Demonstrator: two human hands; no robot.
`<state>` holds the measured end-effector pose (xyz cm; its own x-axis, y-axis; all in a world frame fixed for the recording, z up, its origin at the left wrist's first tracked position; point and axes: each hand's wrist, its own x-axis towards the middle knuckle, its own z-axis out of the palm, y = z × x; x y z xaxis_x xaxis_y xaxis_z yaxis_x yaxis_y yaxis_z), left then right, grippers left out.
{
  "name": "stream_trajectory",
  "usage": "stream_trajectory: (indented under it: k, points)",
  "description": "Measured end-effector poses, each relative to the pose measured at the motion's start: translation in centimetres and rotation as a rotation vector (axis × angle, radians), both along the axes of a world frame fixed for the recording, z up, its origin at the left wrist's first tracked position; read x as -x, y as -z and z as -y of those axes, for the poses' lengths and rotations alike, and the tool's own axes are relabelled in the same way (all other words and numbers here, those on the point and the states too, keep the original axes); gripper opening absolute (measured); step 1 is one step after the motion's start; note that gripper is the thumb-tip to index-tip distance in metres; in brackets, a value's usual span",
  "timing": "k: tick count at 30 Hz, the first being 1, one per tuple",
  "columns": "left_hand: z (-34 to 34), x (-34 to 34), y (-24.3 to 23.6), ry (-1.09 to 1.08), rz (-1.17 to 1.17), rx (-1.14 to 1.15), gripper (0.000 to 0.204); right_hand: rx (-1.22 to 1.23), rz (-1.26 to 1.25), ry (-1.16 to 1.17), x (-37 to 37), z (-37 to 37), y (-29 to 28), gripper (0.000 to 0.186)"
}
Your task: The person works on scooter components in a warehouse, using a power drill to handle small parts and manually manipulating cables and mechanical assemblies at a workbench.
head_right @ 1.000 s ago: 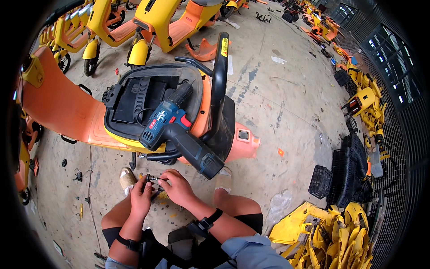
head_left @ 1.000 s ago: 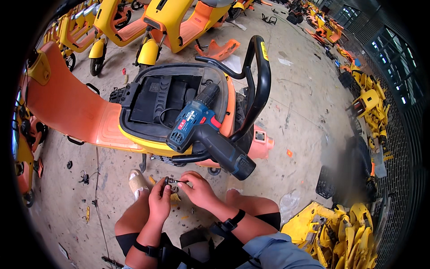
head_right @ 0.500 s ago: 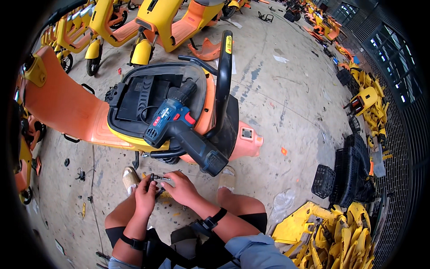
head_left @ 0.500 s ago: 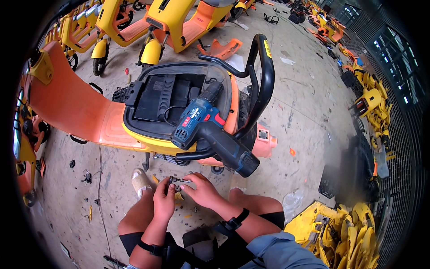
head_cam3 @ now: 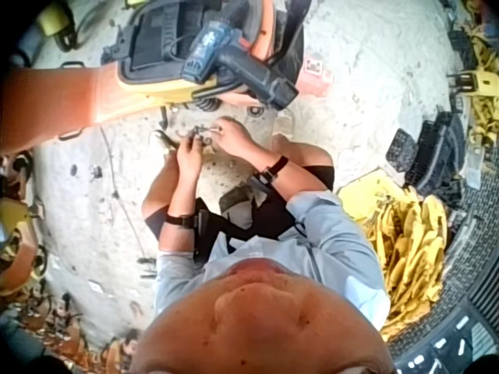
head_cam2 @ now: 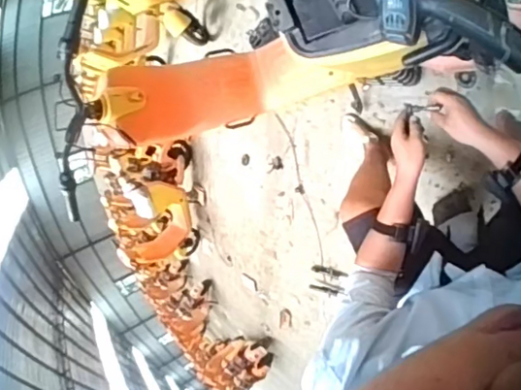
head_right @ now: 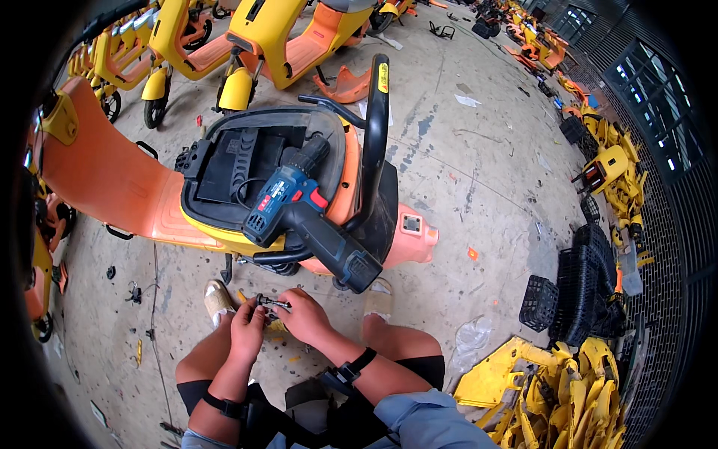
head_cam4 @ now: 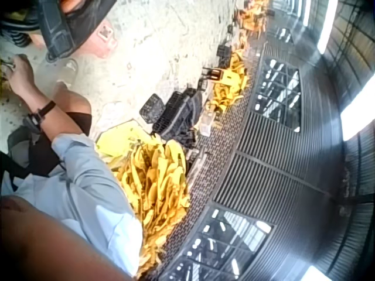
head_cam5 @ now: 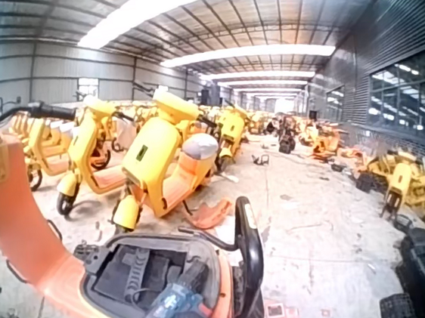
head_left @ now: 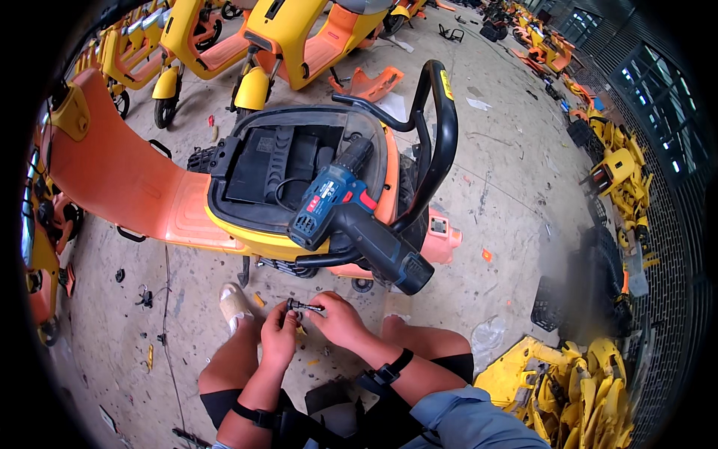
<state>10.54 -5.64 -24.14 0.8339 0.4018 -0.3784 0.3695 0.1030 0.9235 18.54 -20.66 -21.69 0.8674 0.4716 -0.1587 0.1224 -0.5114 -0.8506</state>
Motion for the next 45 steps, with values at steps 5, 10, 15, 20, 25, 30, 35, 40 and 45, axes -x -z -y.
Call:
stream_trajectory:
  k: [5,10,15,20,25,30,35,40,45]
  points:
    - [-0.6,0.2,0.8,-0.025,-0.011,0.046,0.030,-0.012,0.012,0.023,0.2,-0.6,-0.8,0.022]
    - [-1.0,0.2,1.1,-0.036,-0.050,0.063,0.029,-0.031,0.039,0.008,0.1,-0.8,-0.3,0.022]
    - [-1.3,0.2,1.0,0.004,-0.096,0.027,0.029,0.001,-0.026,-0.011,0.1,-1.1,-1.0,0.021]
    - [-1.3,0.2,1.1,0.000,-0.082,0.013,0.030,0.021,-0.019,-0.029,0.1,-1.3,-0.6,0.024]
    - [-0.9,0.4,0.2,0.034,-0.152,-0.060,0.034,0.058,-0.041,-0.044,0.4,-1.3,-0.8,0.027]
    - [-1.3,0.6,1.7,0.051,-0.086,-0.135,0.034,0.103,0.012,-0.067,0.6,-1.9,-1.3,0.028]
    - [-1.0,0.0,0.3,0.069,-0.125,-0.194,0.031,0.115,-0.038,-0.059,0.4,-2.3,-1.0,0.030]
    - [-0.4,-0.6,0.4,0.077,-0.112,-0.200,0.028,0.146,-0.074,-0.007,0.5,-2.6,0.3,0.035]
    - [-1.2,-0.4,3.1,0.051,-0.109,-0.178,0.030,0.188,0.030,-0.057,-0.1,-2.9,-1.0,0.030]
